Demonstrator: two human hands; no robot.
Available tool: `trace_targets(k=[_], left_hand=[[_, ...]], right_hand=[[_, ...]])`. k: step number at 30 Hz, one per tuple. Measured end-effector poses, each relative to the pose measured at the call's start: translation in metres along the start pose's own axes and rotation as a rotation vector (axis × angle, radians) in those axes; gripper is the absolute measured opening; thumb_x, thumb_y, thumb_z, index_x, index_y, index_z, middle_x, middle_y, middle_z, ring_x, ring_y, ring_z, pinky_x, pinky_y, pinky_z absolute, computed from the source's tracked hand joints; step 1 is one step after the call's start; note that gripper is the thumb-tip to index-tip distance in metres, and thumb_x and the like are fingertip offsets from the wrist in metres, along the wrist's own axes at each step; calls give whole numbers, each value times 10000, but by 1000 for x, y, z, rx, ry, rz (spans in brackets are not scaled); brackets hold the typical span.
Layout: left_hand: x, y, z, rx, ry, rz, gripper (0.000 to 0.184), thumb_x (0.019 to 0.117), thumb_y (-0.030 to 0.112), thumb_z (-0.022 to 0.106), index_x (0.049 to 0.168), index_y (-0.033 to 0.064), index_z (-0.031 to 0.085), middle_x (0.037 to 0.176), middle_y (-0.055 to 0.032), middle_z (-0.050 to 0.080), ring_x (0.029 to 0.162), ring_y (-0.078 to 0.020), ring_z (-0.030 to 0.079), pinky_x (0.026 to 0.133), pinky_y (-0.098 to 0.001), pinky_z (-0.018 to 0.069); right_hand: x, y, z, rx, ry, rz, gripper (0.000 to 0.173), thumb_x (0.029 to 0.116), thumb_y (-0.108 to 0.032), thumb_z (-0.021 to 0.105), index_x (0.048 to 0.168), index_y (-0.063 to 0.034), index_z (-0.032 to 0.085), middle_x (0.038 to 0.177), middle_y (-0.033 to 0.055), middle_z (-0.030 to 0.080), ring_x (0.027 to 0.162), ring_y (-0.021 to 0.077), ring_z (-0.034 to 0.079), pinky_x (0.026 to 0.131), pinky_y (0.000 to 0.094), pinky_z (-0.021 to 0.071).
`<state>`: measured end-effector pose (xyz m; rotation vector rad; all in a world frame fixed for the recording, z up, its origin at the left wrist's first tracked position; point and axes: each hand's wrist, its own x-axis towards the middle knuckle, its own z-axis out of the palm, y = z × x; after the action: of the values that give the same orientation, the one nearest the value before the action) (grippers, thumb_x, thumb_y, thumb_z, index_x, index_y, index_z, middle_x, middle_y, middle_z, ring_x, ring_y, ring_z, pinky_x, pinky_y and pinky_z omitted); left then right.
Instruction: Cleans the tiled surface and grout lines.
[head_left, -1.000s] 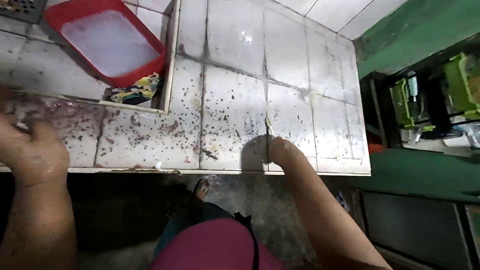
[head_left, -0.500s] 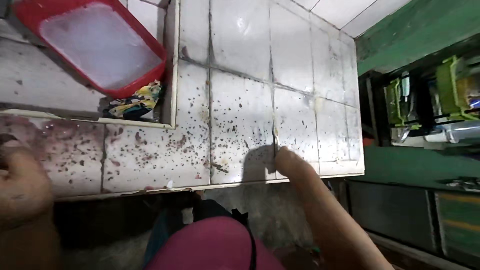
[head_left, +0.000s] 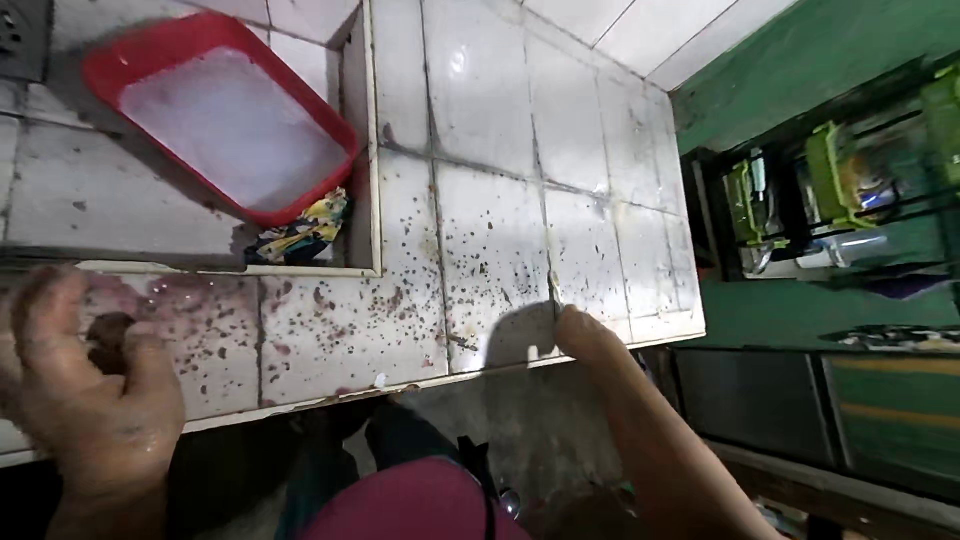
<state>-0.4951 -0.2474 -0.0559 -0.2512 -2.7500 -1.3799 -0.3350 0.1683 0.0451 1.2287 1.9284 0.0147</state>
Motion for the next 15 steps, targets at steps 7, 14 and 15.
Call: trace_targets(k=[7, 14, 15], left_hand=[[0, 37, -3, 140, 19, -44, 510, 1024, 151, 473, 1472, -91, 448, 1531, -345, 407, 1360, -464, 490, 1123, -550, 419], [0, 19, 1, 109, 84, -7, 518, 1034, 192, 467, 1453, -112, 459, 1501, -369, 424, 1349, -466, 497, 1114, -516, 438], [-1, 25, 1, 115, 88, -38, 526, 1032, 203, 459, 1452, -114, 456, 1507, -364, 420, 1354, -462, 492, 1119, -517, 433]], right_hand=[[64, -41, -75, -5, 88, -108, 353, 928, -188, 708, 1155, 71, 631, 1158, 265, 662, 1077, 420, 659, 855, 641, 519], [15, 1, -28, -137, -84, -188, 379, 1070, -99, 490, 1383, 112, 457, 1320, 302, 571, 1202, 443, 620, 994, 572, 514], [13, 1, -28, -135, -113, -152, 382, 1085, -116, 456, 1403, 95, 425, 1324, 293, 573, 1202, 426, 627, 990, 557, 518]])
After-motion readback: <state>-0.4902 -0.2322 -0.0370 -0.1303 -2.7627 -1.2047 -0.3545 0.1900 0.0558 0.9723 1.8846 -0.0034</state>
